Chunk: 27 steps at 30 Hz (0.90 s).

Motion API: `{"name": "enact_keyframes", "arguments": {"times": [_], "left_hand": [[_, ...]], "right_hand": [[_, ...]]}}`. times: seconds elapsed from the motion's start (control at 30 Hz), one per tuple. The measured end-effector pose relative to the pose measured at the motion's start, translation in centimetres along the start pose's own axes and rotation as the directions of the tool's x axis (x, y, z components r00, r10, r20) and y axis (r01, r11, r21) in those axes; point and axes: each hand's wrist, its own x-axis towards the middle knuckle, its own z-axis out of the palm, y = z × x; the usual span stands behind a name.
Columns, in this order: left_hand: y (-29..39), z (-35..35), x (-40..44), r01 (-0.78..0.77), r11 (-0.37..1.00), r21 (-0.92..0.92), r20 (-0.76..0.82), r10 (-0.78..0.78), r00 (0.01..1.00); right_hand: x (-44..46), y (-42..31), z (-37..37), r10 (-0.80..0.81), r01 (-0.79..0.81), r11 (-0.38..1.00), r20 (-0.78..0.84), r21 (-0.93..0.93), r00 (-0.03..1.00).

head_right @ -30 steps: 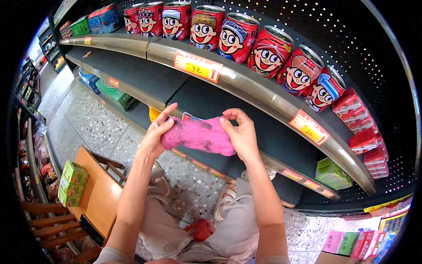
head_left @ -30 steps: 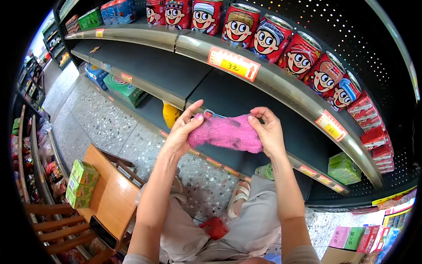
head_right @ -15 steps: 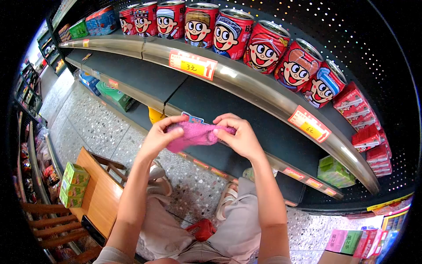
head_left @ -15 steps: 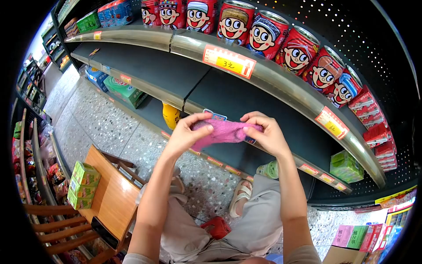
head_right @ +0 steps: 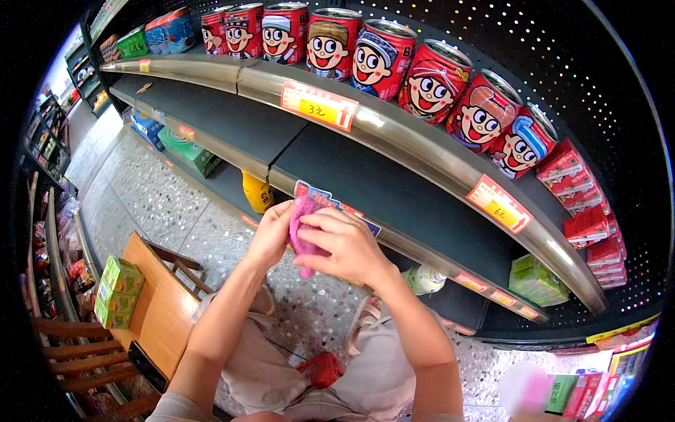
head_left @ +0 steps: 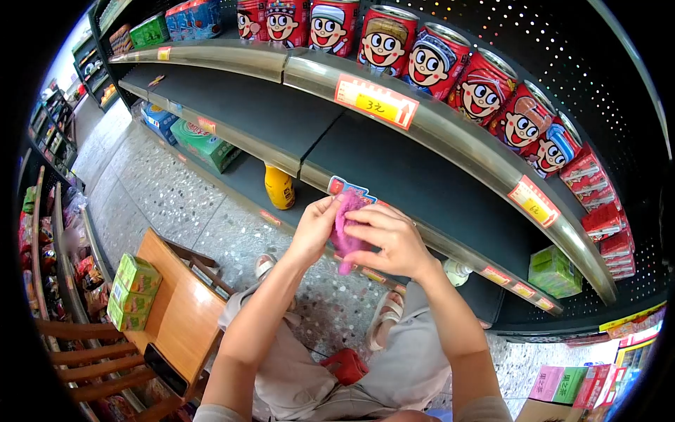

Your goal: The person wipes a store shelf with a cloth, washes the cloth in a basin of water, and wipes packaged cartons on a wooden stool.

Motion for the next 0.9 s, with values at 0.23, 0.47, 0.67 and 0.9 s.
{"name": "enact_keyframes", "arguments": {"times": [0.23, 0.47, 0.67, 0.9], "left_hand": [[1.2, 0.5, -0.3, 0.169, 0.96, -0.223, 0.057, -0.16, 0.985], [1.6, 0.7, -1.1, 0.042, 0.999, -0.018, 0.146, -0.039, 0.988], [-0.4, 0.3, -0.1, -0.168, 0.773, 0.611, -0.106, 0.291, 0.951], [-0.7, 1.9, -0.4, -0.123, 0.991, -0.059, -0.004, 0.123, 0.992]], "right_hand": [[-0.5, 2.4, 0.4, 0.448, -0.339, 0.838, -0.185, 0.428, 0.874], [-1.4, 3.1, 0.5, 0.657, -0.627, 0.595, 0.144, 0.503, 0.74], [-1.1, 2.3, 0.9, 0.708, -0.555, 0.589, -0.044, 0.587, 0.705], [-1.1, 2.1, 3.2, 0.496, -0.355, 0.752, -0.124, 0.555, 0.859]]}}
